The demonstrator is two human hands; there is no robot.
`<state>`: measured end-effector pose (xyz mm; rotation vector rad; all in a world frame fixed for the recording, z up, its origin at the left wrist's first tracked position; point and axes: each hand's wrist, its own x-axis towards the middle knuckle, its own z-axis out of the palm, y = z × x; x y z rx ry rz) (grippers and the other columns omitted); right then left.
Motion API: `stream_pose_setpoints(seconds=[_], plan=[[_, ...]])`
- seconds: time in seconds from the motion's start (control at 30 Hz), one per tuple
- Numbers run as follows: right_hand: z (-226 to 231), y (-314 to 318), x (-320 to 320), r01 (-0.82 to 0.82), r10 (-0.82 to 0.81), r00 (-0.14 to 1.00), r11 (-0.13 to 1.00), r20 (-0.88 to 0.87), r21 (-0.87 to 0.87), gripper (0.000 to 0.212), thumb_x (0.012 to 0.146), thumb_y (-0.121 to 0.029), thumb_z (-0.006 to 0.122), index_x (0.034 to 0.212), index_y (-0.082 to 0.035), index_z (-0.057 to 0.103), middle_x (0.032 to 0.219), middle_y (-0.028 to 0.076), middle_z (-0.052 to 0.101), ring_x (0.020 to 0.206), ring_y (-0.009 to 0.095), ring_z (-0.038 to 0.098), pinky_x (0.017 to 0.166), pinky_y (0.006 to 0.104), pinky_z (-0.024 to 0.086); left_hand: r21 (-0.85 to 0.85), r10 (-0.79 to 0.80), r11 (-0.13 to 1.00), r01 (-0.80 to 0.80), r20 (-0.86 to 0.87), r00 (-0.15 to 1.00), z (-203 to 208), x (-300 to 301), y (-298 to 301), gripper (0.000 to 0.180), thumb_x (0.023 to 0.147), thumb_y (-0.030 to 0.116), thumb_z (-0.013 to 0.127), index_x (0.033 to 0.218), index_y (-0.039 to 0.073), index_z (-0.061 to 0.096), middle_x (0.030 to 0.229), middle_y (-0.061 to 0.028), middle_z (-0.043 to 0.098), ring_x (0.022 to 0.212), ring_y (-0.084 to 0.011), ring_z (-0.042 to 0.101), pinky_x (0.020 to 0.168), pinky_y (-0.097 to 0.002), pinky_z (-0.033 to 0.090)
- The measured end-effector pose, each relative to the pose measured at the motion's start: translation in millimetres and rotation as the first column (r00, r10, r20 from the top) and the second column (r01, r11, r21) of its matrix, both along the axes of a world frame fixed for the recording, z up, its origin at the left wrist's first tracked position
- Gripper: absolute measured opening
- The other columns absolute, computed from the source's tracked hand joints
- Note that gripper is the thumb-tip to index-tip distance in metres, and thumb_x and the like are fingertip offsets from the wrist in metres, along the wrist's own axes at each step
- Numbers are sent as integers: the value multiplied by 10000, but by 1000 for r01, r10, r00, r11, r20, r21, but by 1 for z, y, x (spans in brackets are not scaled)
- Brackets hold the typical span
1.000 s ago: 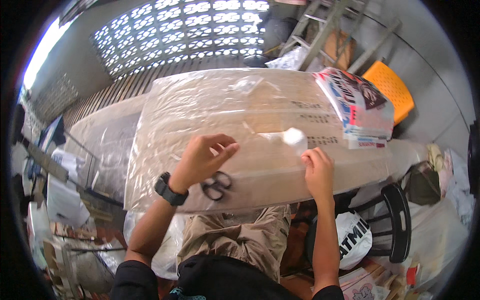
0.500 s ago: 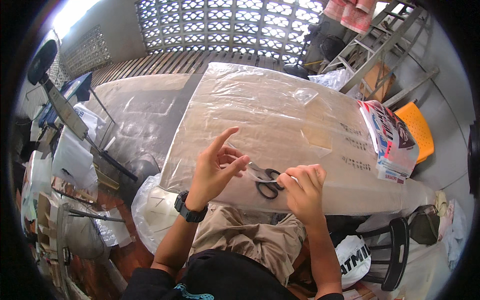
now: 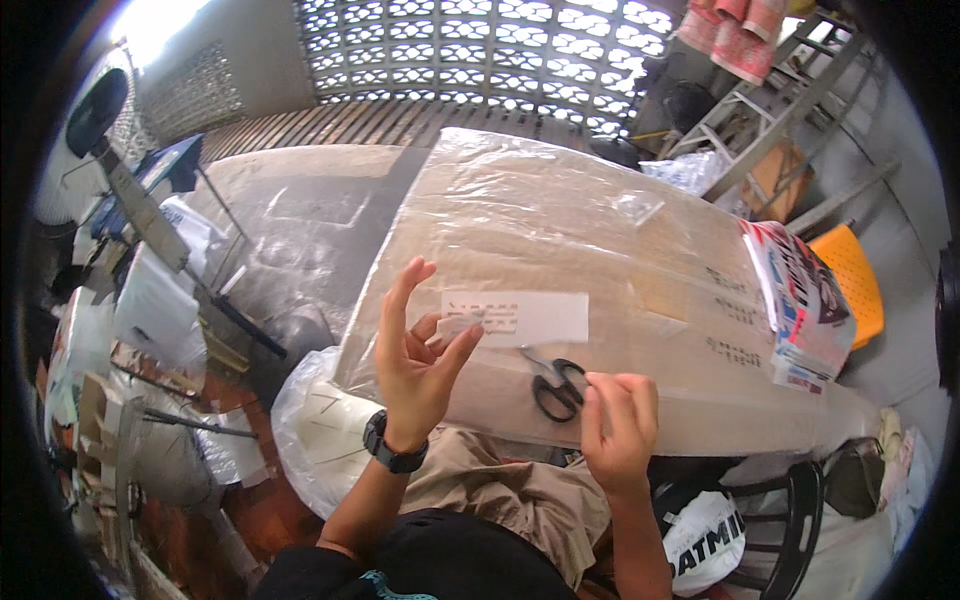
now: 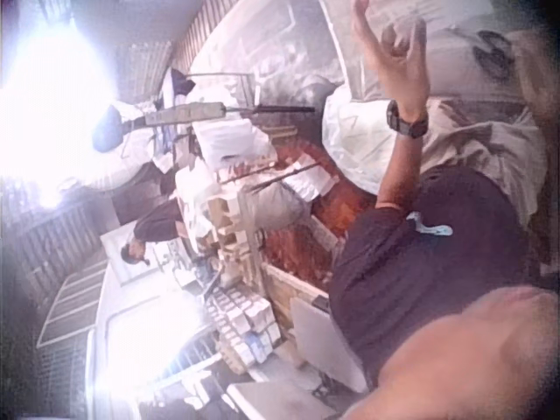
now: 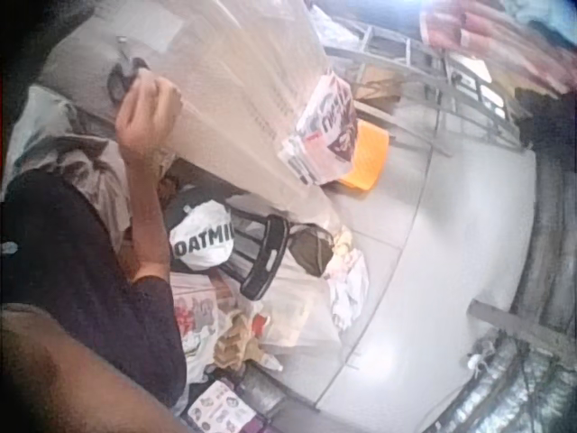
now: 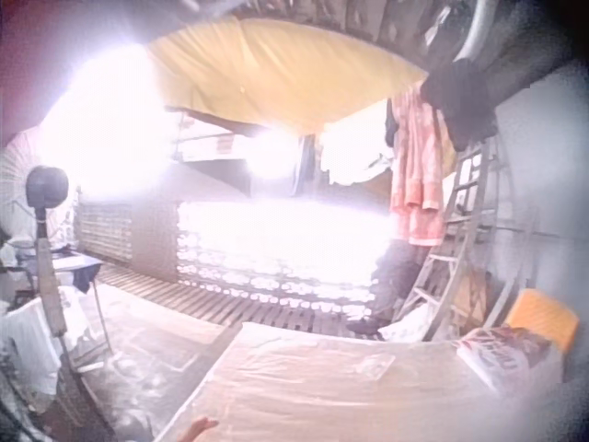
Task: The person cuts out various printed vinyl transfers from larger sheets using scissors, separating different designs and trimming away excess material.
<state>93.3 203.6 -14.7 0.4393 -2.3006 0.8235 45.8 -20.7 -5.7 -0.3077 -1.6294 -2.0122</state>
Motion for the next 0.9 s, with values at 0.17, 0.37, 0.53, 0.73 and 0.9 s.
stream_pose_setpoints(seconds=[0.17, 0.37, 0.53, 0.73, 0.9], plan=[[13, -14, -7, -82, -36, 901, 965, 433, 251, 426, 887, -177, 697, 1267, -9, 603, 1053, 149, 605, 945, 348, 592, 886, 450, 481, -162, 73, 983, -91, -116, 991, 16, 1, -21, 534, 835, -144, 710, 1337, -53, 552, 1208, -161, 648, 1033, -197, 692, 836, -258, 592], [40, -24, -32, -129, -219, 718, 891, 661, 436, 412, 822, -216, 742, 1156, 11, 666, 877, 172, 702, 748, 358, 662, 711, 443, 536, -375, 103, 906, -195, -251, 963, 43, -6, -25, 243, 819, -114, 745, 1057, -68, 724, 1081, -156, 687, 971, -161, 696, 820, -244, 562], [33, -2, 11, -2, 353, 581, 902, 733, -433, 398, 765, -104, 781, 1131, 5, 667, 768, 126, 696, 684, 119, 665, 604, 290, 502, -204, 56, 970, -136, -357, 933, 64, -3, -8, 328, 792, -99, 785, 1108, -84, 701, 1141, -129, 622, 953, -187, 690, 806, -266, 559], [-27, -30, 64, -38, 721, 622, 417, 305, -908, 729, 722, -232, 917, 1327, -42, 558, 974, 44, 657, 799, 132, 596, 695, 290, 488, -55, 62, 994, -92, -402, 913, 73, -1, 14, 448, 758, -98, 811, 1184, -87, 671, 1231, -145, 563, 1056, -216, 660, 831, -291, 586], [-15, -41, 39, -341, 748, 657, 403, 91, -849, 706, 703, -331, 930, 1250, -47, 585, 982, 29, 603, 874, 121, 585, 723, 257, 470, -64, 18, 997, -51, -438, 899, 93, 9, 40, 550, 740, -109, 814, 1258, -87, 629, 1300, -161, 498, 1068, -240, 659, 870, -313, 618]])
